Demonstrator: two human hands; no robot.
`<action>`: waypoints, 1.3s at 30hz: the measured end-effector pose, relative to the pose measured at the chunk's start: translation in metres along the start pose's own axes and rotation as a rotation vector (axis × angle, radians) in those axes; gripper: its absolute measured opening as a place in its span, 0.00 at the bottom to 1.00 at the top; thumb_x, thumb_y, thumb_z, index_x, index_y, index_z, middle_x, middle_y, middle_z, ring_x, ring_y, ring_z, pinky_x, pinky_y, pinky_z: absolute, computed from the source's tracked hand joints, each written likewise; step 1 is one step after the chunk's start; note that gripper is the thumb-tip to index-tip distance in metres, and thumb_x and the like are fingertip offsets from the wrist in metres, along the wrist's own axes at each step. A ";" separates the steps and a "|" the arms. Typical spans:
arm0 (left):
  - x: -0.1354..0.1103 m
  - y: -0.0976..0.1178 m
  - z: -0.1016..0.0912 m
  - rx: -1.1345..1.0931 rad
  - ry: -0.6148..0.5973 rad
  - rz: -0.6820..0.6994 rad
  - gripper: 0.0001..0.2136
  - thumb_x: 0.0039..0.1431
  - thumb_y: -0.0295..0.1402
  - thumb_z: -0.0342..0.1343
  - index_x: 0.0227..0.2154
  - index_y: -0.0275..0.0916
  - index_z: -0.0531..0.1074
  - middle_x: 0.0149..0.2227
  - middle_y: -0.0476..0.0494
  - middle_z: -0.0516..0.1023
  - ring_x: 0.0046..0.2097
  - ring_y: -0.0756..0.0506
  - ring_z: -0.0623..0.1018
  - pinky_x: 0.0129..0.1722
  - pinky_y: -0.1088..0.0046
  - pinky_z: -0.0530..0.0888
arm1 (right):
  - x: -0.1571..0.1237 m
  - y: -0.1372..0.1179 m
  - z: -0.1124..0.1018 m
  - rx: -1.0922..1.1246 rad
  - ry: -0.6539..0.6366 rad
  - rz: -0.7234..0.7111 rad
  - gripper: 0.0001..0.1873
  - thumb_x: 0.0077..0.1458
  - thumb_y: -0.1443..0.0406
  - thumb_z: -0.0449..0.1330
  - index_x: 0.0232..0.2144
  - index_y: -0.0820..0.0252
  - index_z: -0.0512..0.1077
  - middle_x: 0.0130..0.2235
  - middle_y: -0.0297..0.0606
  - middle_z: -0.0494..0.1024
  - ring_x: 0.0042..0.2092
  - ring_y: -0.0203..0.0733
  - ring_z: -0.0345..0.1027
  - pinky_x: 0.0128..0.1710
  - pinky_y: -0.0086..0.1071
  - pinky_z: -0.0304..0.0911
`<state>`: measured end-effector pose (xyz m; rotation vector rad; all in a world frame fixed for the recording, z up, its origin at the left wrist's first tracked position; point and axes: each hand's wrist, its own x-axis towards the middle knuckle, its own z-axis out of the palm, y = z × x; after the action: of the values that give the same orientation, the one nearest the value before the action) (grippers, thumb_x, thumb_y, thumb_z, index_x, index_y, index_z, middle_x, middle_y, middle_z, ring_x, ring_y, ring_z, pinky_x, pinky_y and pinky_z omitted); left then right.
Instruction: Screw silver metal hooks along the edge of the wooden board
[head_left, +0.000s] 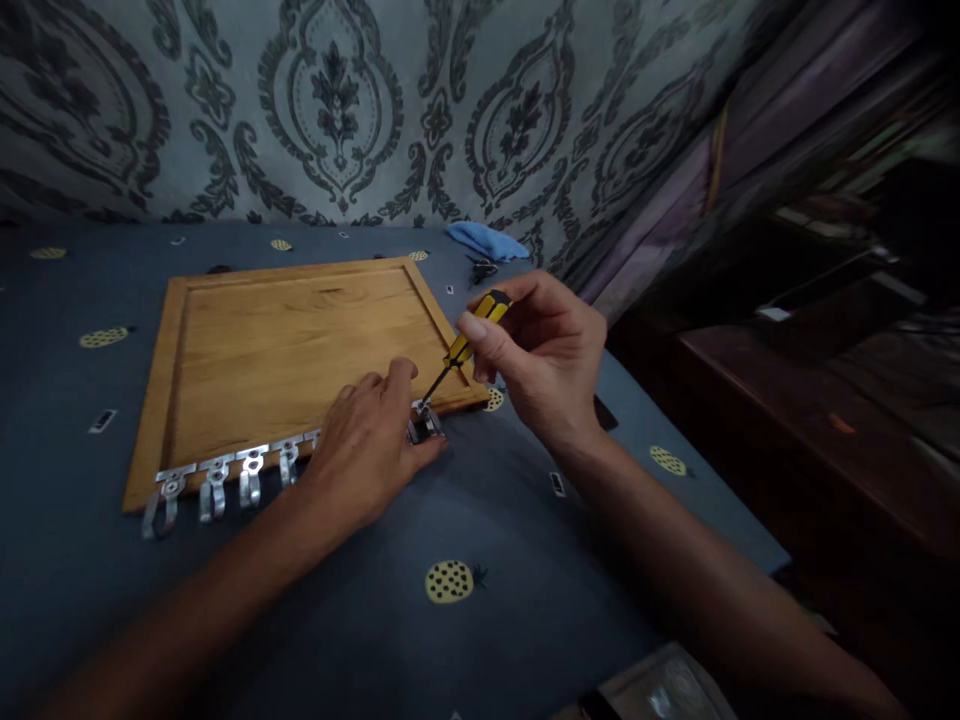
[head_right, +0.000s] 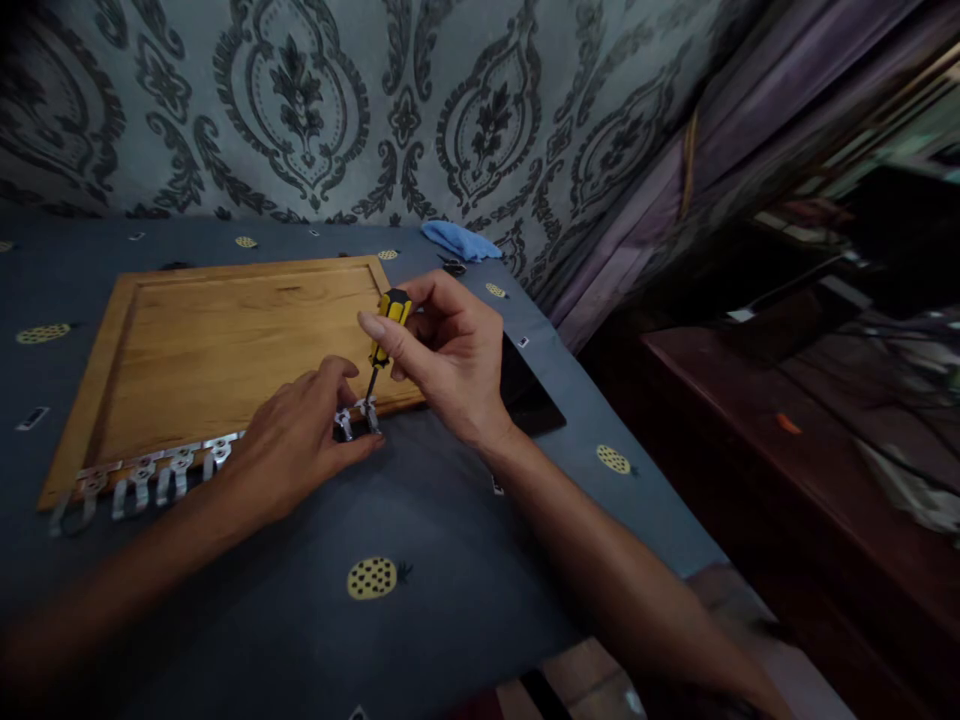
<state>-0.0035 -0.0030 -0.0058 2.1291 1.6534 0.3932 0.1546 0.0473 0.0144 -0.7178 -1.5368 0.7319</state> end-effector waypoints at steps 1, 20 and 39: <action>0.000 0.000 0.000 0.001 -0.001 0.000 0.24 0.59 0.36 0.63 0.53 0.38 0.59 0.47 0.38 0.76 0.51 0.35 0.75 0.51 0.54 0.72 | 0.000 0.000 0.000 -0.009 0.027 -0.017 0.17 0.51 0.55 0.73 0.29 0.55 0.69 0.26 0.25 0.71 0.19 0.26 0.61 0.14 0.22 0.59; 0.000 -0.001 0.003 0.008 0.034 0.001 0.25 0.58 0.37 0.64 0.54 0.39 0.60 0.47 0.38 0.76 0.50 0.35 0.76 0.50 0.55 0.72 | -0.004 0.001 0.004 -0.002 -0.013 -0.002 0.19 0.50 0.56 0.73 0.29 0.55 0.67 0.27 0.27 0.69 0.21 0.27 0.62 0.15 0.23 0.59; 0.001 0.000 0.000 0.043 -0.003 0.021 0.16 0.60 0.40 0.59 0.45 0.39 0.64 0.43 0.38 0.76 0.47 0.33 0.75 0.47 0.53 0.72 | -0.003 -0.002 -0.001 -0.059 -0.219 -0.231 0.17 0.48 0.59 0.75 0.25 0.58 0.70 0.24 0.29 0.71 0.29 0.34 0.67 0.26 0.29 0.62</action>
<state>-0.0035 -0.0025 -0.0055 2.1791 1.6529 0.3637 0.1563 0.0437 0.0140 -0.5043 -1.8120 0.6085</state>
